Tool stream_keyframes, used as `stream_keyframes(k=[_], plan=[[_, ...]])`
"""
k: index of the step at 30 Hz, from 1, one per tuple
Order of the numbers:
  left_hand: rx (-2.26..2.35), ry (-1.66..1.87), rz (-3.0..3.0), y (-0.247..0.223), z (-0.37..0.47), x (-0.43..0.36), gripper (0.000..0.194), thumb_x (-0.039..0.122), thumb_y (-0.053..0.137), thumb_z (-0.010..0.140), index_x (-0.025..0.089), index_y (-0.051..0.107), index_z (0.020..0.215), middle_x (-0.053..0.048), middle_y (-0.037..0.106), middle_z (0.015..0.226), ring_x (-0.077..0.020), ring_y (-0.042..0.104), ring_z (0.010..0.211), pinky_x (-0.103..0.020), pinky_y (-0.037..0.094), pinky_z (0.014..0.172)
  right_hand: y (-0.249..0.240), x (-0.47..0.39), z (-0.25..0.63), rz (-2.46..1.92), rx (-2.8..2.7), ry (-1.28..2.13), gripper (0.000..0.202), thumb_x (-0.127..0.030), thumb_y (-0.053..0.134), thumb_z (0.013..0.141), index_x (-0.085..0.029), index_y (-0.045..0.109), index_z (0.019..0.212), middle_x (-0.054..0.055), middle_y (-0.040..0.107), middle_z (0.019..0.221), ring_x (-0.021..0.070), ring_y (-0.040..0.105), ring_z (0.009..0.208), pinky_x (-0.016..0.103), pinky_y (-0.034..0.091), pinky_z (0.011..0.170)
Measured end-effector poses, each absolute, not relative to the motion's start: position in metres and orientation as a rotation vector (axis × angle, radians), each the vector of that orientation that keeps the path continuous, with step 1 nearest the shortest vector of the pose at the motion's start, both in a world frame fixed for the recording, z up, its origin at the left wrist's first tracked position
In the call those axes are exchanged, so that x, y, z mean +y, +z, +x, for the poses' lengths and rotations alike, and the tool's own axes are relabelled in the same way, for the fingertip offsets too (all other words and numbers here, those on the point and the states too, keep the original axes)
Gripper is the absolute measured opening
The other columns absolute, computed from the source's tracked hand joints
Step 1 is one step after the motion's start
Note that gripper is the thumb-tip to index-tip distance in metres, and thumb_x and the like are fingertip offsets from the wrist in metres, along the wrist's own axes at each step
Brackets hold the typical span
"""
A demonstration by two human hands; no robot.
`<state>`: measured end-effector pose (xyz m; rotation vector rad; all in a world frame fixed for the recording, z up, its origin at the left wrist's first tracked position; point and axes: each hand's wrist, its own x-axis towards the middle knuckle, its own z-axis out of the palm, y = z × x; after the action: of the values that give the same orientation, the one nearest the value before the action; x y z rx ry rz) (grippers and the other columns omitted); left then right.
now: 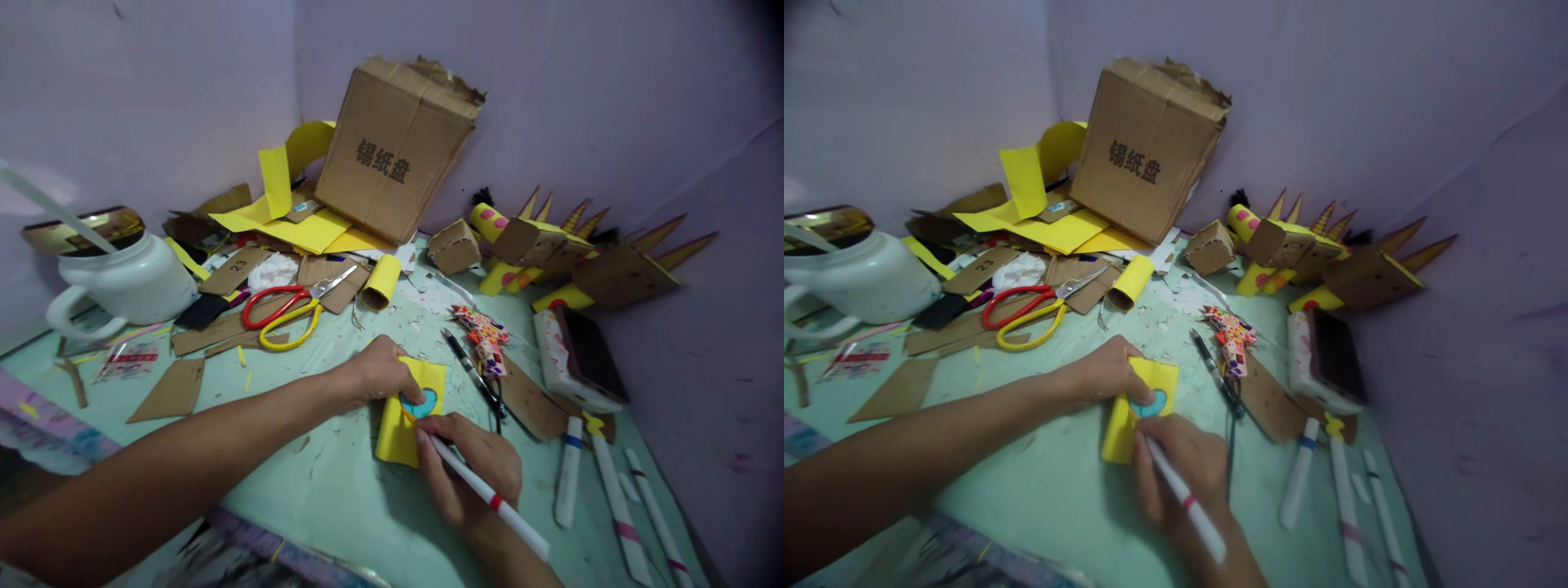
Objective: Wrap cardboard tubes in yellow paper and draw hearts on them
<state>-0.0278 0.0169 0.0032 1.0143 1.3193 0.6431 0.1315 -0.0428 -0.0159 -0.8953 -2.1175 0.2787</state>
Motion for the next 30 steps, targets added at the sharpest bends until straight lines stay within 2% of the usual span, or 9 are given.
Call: stream_keyframes(k=[10,19,30], plan=[[1.32,0.646,1.002,0.007,-0.027,0.015,0.016,0.006,0.069,0.042,0.013,0.055,0.048,0.003,0.055,0.044,-0.0117,0.049,0.045,-0.023,0.039,0.042,-0.015,-0.046,0.138,-0.975,-2.097,0.4,0.007,-0.016,0.058,0.077,-0.02,0.063,0.081,0.0,0.067,0.064,0.0116,0.06,0.047,0.022,0.043,0.046],[1.318,0.649,1.005,0.007,-0.027,0.016,0.016,0.007,0.069,0.041,0.013,0.056,0.047,0.003,0.056,0.044,-0.0112,0.049,0.045,-0.023,0.039,0.043,-0.005,-0.046,0.138,-1.027,-2.071,0.417,0.006,-0.017,0.057,0.075,-0.018,0.062,0.071,-0.003,0.061,0.051,0.0088,0.052,0.036,0.02,0.037,0.039],[1.31,0.652,1.008,0.006,-0.027,0.016,0.016,0.009,0.071,0.04,0.011,0.058,0.049,0.001,0.057,0.047,-0.0125,0.051,0.045,-0.024,0.041,0.044,-0.003,-0.043,0.142,-1.197,-1.952,0.574,0.014,-0.026,0.057,0.077,-0.019,0.06,0.065,-0.005,0.057,0.045,0.0094,0.05,0.036,0.019,0.035,0.036]])
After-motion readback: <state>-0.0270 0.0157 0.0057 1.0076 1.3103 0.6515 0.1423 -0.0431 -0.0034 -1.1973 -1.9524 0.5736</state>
